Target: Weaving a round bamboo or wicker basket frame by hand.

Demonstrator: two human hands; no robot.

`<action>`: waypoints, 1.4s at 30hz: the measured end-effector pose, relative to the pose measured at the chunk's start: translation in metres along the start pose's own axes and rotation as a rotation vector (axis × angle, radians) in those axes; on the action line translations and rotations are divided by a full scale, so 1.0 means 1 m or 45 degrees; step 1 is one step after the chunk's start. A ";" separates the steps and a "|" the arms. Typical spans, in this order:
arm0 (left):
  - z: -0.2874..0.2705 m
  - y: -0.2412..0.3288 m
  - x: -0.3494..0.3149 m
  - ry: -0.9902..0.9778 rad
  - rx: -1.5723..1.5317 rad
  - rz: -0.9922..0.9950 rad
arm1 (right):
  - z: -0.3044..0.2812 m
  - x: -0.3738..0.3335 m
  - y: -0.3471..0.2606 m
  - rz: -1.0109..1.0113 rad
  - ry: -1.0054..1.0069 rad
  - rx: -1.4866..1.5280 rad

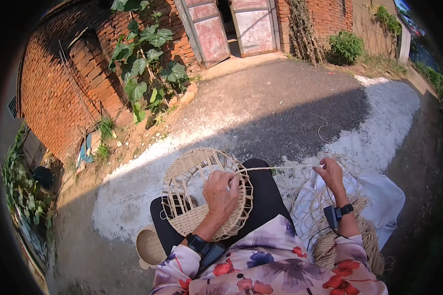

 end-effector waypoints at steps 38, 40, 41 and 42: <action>0.016 -0.061 -0.032 -0.511 -0.377 -0.715 | 0.055 -0.104 -0.266 -0.623 -0.548 0.537; 0.012 -0.070 -0.044 -0.358 -0.668 -0.993 | 0.056 -0.105 -0.264 -0.596 -0.566 0.547; 0.011 -0.072 -0.047 -0.350 -0.669 -0.997 | 0.055 -0.104 -0.265 -0.594 -0.564 0.571; 0.011 -0.072 -0.048 -0.257 -0.918 -1.053 | 0.054 -0.103 -0.267 -0.593 -0.562 0.595</action>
Point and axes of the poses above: each hand's wrist, its own x-axis towards the middle knuckle, its own z-axis out of the palm, y = z × x, the point moved 10 cm from there along x, towards the middle knuckle, and after that the axes turned 11 degrees about y, right-handed, at the moved point
